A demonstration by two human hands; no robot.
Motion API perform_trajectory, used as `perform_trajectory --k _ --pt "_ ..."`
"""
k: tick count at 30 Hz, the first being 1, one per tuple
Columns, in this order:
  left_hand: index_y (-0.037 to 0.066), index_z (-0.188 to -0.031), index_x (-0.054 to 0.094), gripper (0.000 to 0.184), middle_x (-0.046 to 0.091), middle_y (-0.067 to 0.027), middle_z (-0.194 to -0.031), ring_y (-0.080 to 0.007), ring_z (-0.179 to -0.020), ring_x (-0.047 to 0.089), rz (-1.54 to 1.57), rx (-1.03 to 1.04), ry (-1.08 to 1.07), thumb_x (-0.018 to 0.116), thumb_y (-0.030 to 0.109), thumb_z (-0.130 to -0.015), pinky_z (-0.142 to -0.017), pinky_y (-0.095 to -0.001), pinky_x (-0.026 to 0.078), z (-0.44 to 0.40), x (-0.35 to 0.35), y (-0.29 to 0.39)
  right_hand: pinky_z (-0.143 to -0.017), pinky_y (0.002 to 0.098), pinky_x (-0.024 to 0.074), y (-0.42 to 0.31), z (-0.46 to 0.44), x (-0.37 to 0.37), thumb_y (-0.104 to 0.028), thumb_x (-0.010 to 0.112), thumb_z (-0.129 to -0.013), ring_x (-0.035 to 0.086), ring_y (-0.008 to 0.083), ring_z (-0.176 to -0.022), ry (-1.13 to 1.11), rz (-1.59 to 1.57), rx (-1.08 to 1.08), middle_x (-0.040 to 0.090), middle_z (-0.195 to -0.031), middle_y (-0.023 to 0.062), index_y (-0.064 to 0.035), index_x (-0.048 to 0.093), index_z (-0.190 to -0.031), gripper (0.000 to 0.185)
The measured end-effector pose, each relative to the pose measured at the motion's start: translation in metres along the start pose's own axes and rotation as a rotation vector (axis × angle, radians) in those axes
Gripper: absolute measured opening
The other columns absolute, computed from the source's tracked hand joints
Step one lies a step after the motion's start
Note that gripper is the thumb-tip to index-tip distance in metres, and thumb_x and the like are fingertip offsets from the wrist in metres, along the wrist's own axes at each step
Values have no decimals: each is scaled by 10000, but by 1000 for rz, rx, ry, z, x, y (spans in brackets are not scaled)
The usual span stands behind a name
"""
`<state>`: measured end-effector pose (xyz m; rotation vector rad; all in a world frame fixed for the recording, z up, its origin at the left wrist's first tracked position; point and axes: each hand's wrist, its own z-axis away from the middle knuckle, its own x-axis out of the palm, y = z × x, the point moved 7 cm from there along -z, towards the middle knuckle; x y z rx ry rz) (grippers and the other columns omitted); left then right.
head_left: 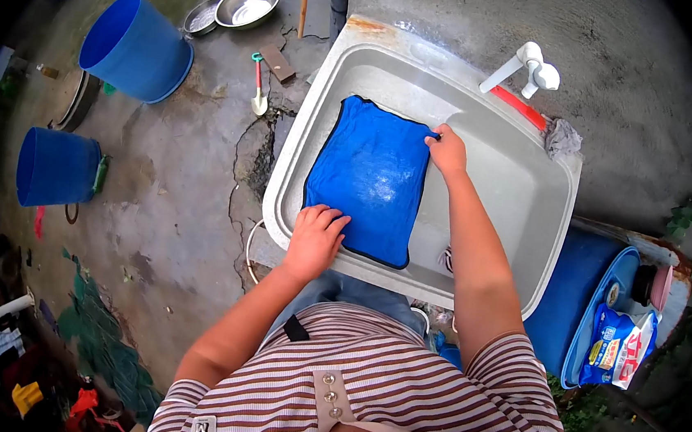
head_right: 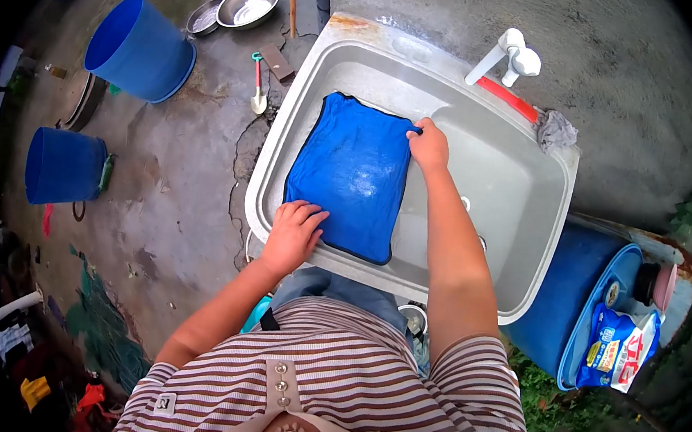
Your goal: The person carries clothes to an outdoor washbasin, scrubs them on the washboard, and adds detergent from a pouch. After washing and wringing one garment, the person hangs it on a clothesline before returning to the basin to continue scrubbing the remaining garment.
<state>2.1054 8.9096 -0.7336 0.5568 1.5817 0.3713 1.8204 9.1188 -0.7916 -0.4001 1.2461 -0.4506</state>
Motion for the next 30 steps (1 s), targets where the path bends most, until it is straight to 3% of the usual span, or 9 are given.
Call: perform_trajectory --k 5,9,12,14,19,22,25,28,30 --pt "115 -1307 643 457 566 -111 -1397 -338 -1356 467 -86 98 1 727 171 -861 -1166 -530 312 -47 8 23 -911 426 510 -14 -17 -15 -161 735 -874 644 361 -1052 140 -93 -58 672 -1130 169 -78 650 -1091 247" --pt "98 -1392 588 540 489 -138 -1508 -374 -1462 357 -146 34 -61 706 289 -900 -1238 -577 170 -61 35 16 -1018 452 451 -71 68 -6 -24 730 -772 558 400 -1164 207 -108 -693 605 -1151 175 -8 584 -1008 278" --pt "62 -1430 553 610 454 -156 -1537 -406 -1472 327 -170 -1 -61 668 375 -919 -1241 -609 111 -55 50 7 -1114 547 371 -96 160 28 -131 733 -805 507 374 -1280 -10 -123 -893 570 -1143 145 -41 598 -913 195" --pt "52 -1481 498 661 382 -169 -1591 -409 -1505 265 -373 -107 -547 622 413 -941 -1243 -616 87 -46 80 -9 -1157 580 319 -92 175 62 -192 723 -834 487 357 -1304 -43 -96 -937 552 -1171 125 -52 602 -870 188" --pt "82 -1533 442 701 302 -178 -1639 -388 -1545 182 -250 -37 -228 613 423 -945 -1247 -614 60 -57 55 8 -1217 653 174 -103 22 68 -143 647 -924 319 421 -1475 343 105 -725 465 -1428 236 19 584 -978 182" --pt "87 -1533 443 702 302 -175 -1640 -383 -1546 182 -243 -34 -217 616 430 -946 -1247 -612 62 -57 55 7 -1227 604 208 -99 -39 60 -110 657 -908 362 439 -1438 489 171 -522 476 -1443 243 32 596 -966 165" --pt "88 -1534 442 697 305 -174 -1638 -382 -1546 181 -244 -20 -199 610 433 -952 -1248 -612 62 -54 54 7 -1198 561 300 -114 17 59 -107 677 -899 414 457 -1385 369 -6 -850 528 -1392 247 15 582 -954 165" --pt "85 -1535 442 689 321 -154 -1634 -385 -1546 182 -242 -25 -200 595 430 -958 -1247 -615 56 -54 58 5 -994 502 448 -84 128 78 -44 671 -890 552 438 -1113 10 -276 -830 586 -1218 242 -10 539 -917 139" --pt "81 -1533 444 680 328 -122 -1636 -381 -1549 177 -323 -29 -361 591 416 -959 -1248 -615 51 -52 70 0 -911 495 467 -80 145 72 -58 660 -891 568 409 -993 40 -255 -808 588 -1067 219 -11 546 -903 124"
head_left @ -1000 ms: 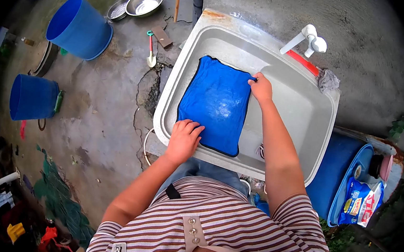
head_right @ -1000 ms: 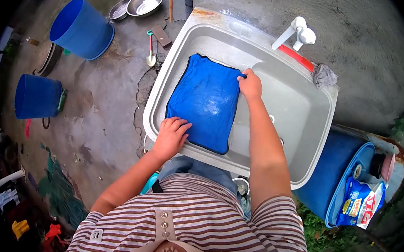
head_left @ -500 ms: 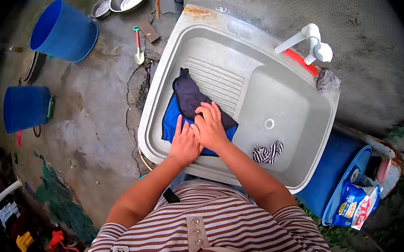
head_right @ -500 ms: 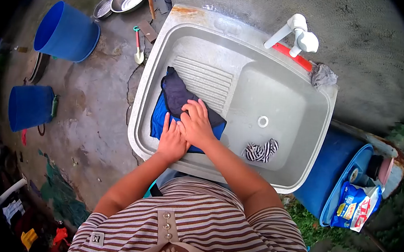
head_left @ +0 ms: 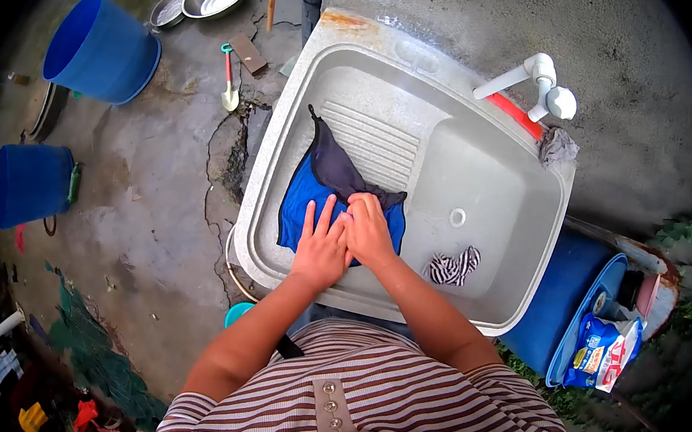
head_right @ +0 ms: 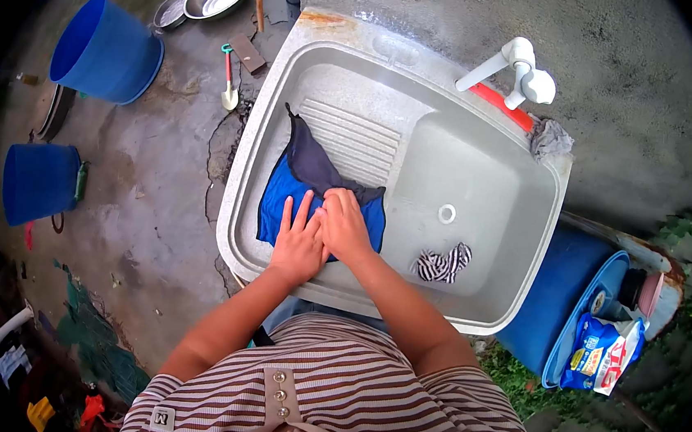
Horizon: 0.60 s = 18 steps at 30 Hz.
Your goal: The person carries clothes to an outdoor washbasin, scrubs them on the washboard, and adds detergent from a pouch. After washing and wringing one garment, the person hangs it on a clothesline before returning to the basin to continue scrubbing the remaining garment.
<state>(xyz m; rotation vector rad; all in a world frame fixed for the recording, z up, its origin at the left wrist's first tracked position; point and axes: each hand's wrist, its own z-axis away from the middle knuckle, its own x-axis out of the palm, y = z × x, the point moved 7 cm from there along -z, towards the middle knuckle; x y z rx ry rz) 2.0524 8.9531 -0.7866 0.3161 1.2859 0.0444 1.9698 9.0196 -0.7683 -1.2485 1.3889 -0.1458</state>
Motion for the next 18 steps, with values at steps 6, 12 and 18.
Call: perform_trajectory --k 6,12,18 --pt "103 -1535 447 663 333 -91 -1636 -352 -1550 186 109 1 143 599 384 -954 -1251 -608 68 -2 -21 2 -872 471 443 100 -141 -12 -182 618 -947 594 337 -950 156 592 138 610 -965 145 -55 563 -939 139" --pt "86 -1518 454 642 388 -124 -1591 -370 -1525 243 261 -12 234 644 279 -935 -1251 -572 128 -1 -20 -2 -671 468 561 67 -98 -5 -183 616 -956 685 361 -797 137 237 162 643 -1009 121 -101 604 -1108 174" --pt "93 -1501 476 590 401 -136 -1583 -423 -1493 285 328 -89 500 619 109 -929 -1231 -572 183 -19 -70 -38 -546 397 520 0 8 -2 -149 695 -795 638 253 -621 -110 304 -113 553 -832 61 -127 601 -907 148"
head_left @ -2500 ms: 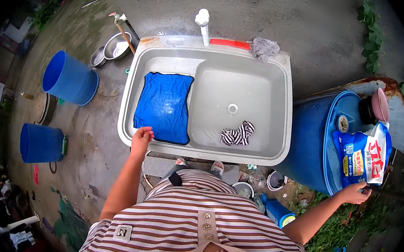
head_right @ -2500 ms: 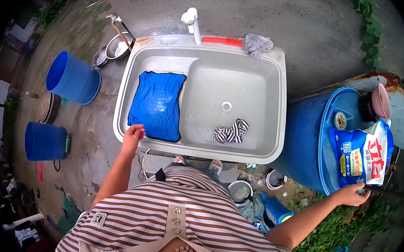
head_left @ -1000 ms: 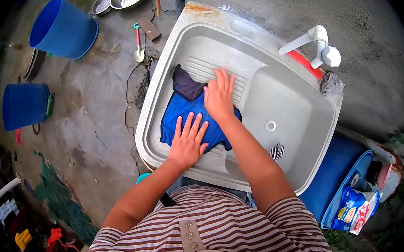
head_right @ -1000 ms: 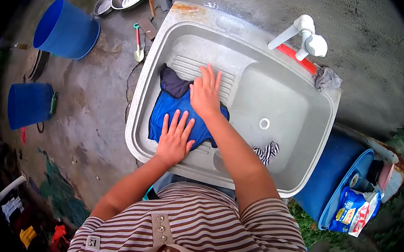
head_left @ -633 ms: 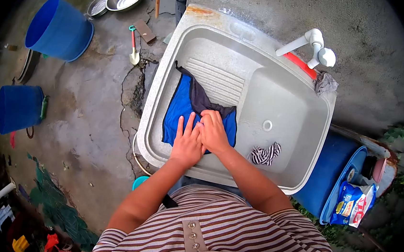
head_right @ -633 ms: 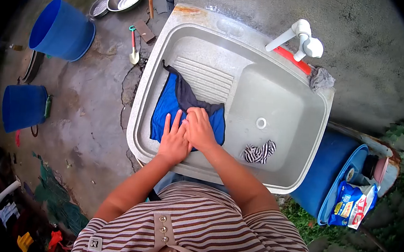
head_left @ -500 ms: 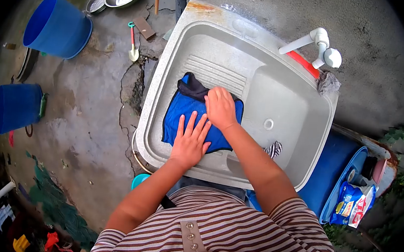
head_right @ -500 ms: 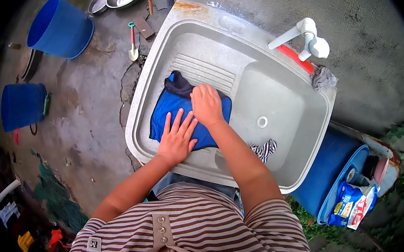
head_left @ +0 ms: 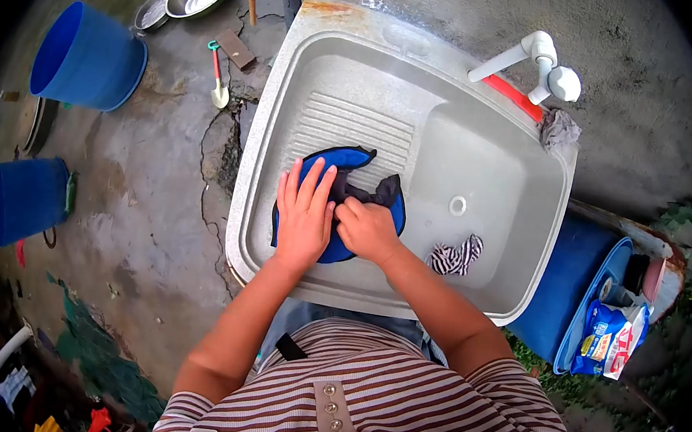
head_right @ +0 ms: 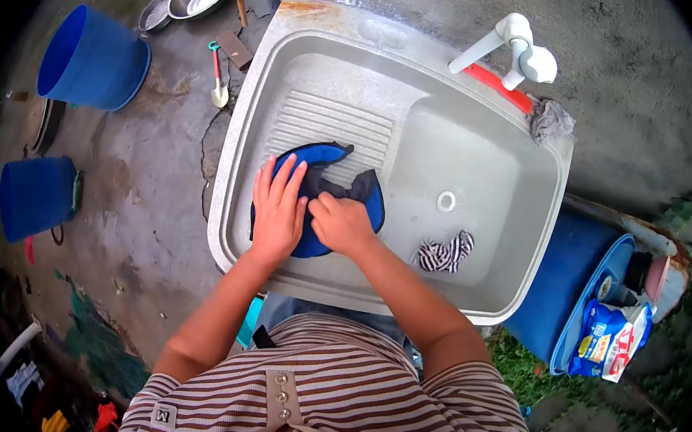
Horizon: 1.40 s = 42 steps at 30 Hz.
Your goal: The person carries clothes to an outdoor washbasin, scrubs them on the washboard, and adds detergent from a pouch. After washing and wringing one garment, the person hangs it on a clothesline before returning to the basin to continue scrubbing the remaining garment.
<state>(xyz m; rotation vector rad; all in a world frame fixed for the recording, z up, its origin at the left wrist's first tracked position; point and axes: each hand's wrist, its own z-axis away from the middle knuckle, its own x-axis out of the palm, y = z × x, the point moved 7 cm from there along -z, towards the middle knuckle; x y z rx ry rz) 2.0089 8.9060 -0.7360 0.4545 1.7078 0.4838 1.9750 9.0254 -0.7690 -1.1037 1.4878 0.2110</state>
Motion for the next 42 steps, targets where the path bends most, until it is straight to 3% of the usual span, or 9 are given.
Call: perform_trajectory --k 3,5,9,16,19,24,34,38,42 --pt "137 -1512 473 525 350 -102 -1634 -414 -1531 222 -128 62 -63 580 222 -1005 -1246 -569 148 -54 41 -22 -582 421 517 64 -58 5 -154 690 -785 639 264 -647 105 132 93 577 -857 66 -131 596 -899 150" --pt "109 -1442 525 445 438 -106 -1578 -380 -1520 270 -188 40 -60 567 234 -1017 -1246 -547 172 -84 57 -30 -1043 508 419 112 -102 -8 -187 654 -866 614 332 -1139 148 198 408 661 -1080 90 -105 653 -1016 171" --pt "60 -1328 574 341 542 -139 -1481 -375 -1458 386 -47 53 -56 560 190 -1014 -1224 -515 253 -63 55 -19 -1226 578 194 89 -81 -7 -261 573 -995 450 369 -1419 184 274 365 567 -1474 109 -89 640 -1327 380" --pt "58 -1087 621 188 387 -153 -1604 -388 -1501 324 23 206 -329 645 139 -919 -1230 -547 252 53 33 25 -1211 546 281 -4 48 -16 -92 641 -898 404 339 -1471 -49 -24 229 515 -1519 135 -21 569 -1394 505" --pt "51 -1174 594 247 383 -149 -1611 -386 -1524 277 -8 165 -175 541 202 -986 -1247 -538 217 -22 59 -2 -1216 549 262 42 -19 -3 -118 567 -909 390 332 -1480 59 66 146 502 -1526 159 9 557 -1391 498" --pt "70 -1389 536 406 462 -155 -1558 -431 -1483 329 -236 66 5 512 199 -1005 -1247 -587 142 -112 77 -16 -1246 583 103 129 -104 12 -263 503 -1025 268 327 -1535 253 256 547 417 -1596 148 -81 537 -1449 462" --pt "49 -1523 430 770 439 -139 -1578 -391 -1495 339 0 147 -245 702 55 -802 -1239 -527 255 18 47 7 -1204 562 287 19 25 -15 -99 663 -891 384 364 -1474 -7 -33 231 526 -1510 117 -56 563 -1426 547" --pt "51 -1517 434 526 421 -150 -1588 -346 -1530 266 -286 62 -79 461 279 -1043 -1269 -512 137 -106 89 -21 -1260 550 110 105 -73 11 -246 486 -1016 269 347 -1533 83 118 407 415 -1596 153 -27 504 -1462 497" --pt "120 -1480 518 475 453 -139 -1571 -427 -1516 259 -359 -51 10 477 280 -1034 -1238 -618 80 -110 81 -16 -1252 571 99 110 -75 7 -284 476 -1036 280 358 -1524 85 243 512 420 -1593 147 -64 527 -1453 475"
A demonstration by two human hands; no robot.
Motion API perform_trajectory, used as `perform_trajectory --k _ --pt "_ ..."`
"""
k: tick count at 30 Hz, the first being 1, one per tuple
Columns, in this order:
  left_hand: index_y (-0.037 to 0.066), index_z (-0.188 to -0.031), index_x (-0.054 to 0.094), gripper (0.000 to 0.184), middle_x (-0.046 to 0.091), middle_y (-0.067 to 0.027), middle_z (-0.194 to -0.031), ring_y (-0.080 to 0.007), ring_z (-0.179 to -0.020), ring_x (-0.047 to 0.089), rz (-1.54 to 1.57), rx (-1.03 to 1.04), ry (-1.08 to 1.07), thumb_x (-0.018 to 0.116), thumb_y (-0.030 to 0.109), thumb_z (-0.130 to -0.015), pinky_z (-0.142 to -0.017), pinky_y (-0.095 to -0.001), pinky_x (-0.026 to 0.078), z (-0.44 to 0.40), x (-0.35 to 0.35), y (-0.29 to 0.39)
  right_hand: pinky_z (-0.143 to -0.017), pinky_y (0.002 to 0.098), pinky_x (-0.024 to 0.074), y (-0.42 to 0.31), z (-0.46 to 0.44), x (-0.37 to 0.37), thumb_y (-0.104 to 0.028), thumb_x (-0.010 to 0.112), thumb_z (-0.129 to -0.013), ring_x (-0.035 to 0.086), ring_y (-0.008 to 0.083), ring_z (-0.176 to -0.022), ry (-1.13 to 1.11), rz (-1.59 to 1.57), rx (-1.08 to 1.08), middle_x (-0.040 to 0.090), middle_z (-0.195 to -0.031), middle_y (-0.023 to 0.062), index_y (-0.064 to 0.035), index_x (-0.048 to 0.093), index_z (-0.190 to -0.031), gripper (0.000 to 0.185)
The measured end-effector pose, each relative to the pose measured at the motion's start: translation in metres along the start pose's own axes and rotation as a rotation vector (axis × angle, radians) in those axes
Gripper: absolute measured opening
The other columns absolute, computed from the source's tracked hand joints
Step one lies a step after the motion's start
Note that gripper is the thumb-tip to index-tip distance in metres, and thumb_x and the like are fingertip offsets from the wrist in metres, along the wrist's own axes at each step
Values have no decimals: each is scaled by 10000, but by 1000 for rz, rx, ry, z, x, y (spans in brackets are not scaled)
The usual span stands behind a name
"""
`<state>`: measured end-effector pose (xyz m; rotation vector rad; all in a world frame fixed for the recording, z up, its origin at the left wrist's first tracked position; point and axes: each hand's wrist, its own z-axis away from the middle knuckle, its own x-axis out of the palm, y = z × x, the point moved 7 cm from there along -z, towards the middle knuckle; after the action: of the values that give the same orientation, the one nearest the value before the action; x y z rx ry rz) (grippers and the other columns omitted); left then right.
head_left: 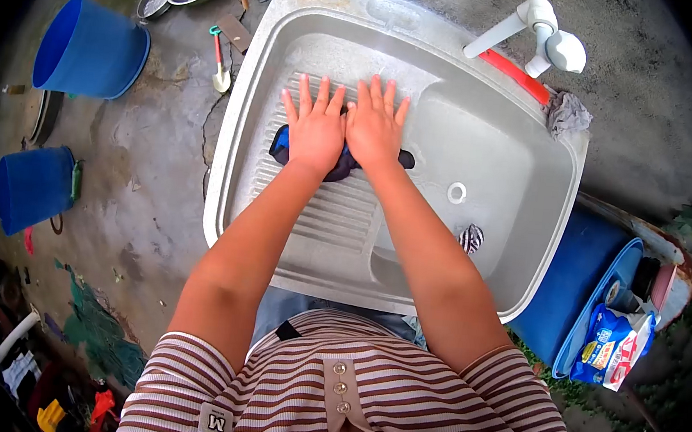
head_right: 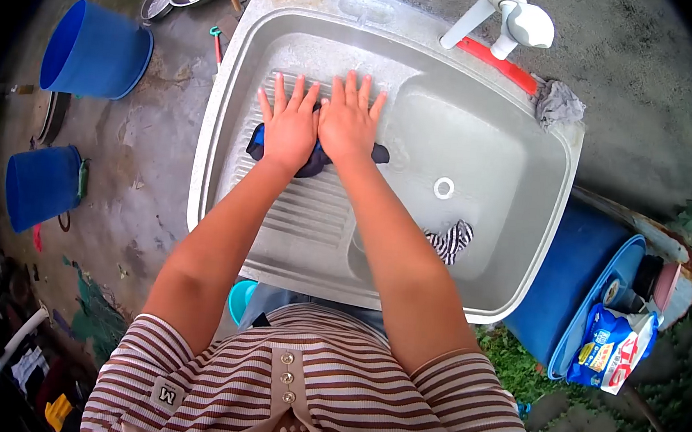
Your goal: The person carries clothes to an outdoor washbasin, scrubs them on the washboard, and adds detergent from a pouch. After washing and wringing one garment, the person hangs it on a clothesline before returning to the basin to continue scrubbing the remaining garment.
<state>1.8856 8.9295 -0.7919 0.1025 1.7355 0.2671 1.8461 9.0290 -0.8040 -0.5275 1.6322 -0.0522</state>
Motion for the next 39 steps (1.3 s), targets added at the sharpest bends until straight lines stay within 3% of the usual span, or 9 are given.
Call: perform_trajectory --k 3,7,14,18,24,27,31,35,39 --pt "147 -1534 463 647 430 -134 -1588 -414 -1510 288 198 82 -195 630 151 -909 -1234 -617 133 85 -29 8 -1213 573 247 -15 89 -33 -166 594 -962 362 367 -1482 -65 -202 -234 499 -1533 128 -41 562 -1415 472" --pt "136 -1562 418 881 409 -127 -1603 -389 -1514 304 270 265 -268 713 9 -742 -1237 -594 191 155 -42 14 -1212 557 266 -19 147 -54 -127 580 -956 348 348 -1497 -146 -205 -290 474 -1554 118 -26 554 -1420 475" --pt "101 -1510 475 514 419 -138 -1595 -353 -1529 263 -37 -18 -31 515 272 -1028 -1256 -546 121 -23 12 -2 -1265 541 100 -3 -8 6 -230 555 -974 253 344 -1539 -8 -74 -64 406 -1601 152 -23 485 -1473 544" --pt "80 -1484 499 497 538 -148 -1499 -378 -1473 369 107 11 -58 532 253 -1019 -1235 -551 185 37 -10 5 -1247 573 136 -2 41 -14 -228 533 -998 281 363 -1524 -56 -100 -115 421 -1592 141 -34 495 -1465 507" --pt "38 -1496 462 745 506 -151 -1517 -389 -1462 394 260 286 -182 718 37 -797 -1235 -519 272 151 -44 14 -1212 602 236 -19 176 -45 -124 571 -955 350 382 -1492 -158 -131 -345 461 -1560 148 -11 550 -1416 475" --pt "11 -1508 431 701 483 -167 -1534 -357 -1473 388 293 225 -89 688 66 -858 -1231 -497 290 80 -19 2 -1219 595 227 -20 92 -35 -83 556 -937 364 379 -1486 -45 -176 -349 453 -1568 153 -2 561 -1402 472" --pt "56 -1470 516 510 505 -161 -1525 -377 -1513 297 31 -26 68 512 288 -1016 -1267 -503 154 -25 14 -6 -1254 565 116 -3 -22 5 -261 530 -995 272 340 -1532 85 -44 -100 409 -1601 141 -39 475 -1477 533" --pt "100 -1471 533 499 533 -151 -1505 -394 -1503 312 16 17 -15 533 275 -1004 -1235 -599 131 25 -16 4 -1247 571 150 -8 31 -8 -239 556 -988 300 335 -1522 -125 -64 -182 439 -1580 143 -36 509 -1459 515" --pt "40 -1478 498 644 552 -153 -1482 -356 -1467 402 300 184 -207 669 83 -859 -1232 -520 251 128 -50 17 -1219 571 246 -15 144 -46 -77 527 -961 367 342 -1492 -219 -203 -320 481 -1547 139 7 558 -1406 453"
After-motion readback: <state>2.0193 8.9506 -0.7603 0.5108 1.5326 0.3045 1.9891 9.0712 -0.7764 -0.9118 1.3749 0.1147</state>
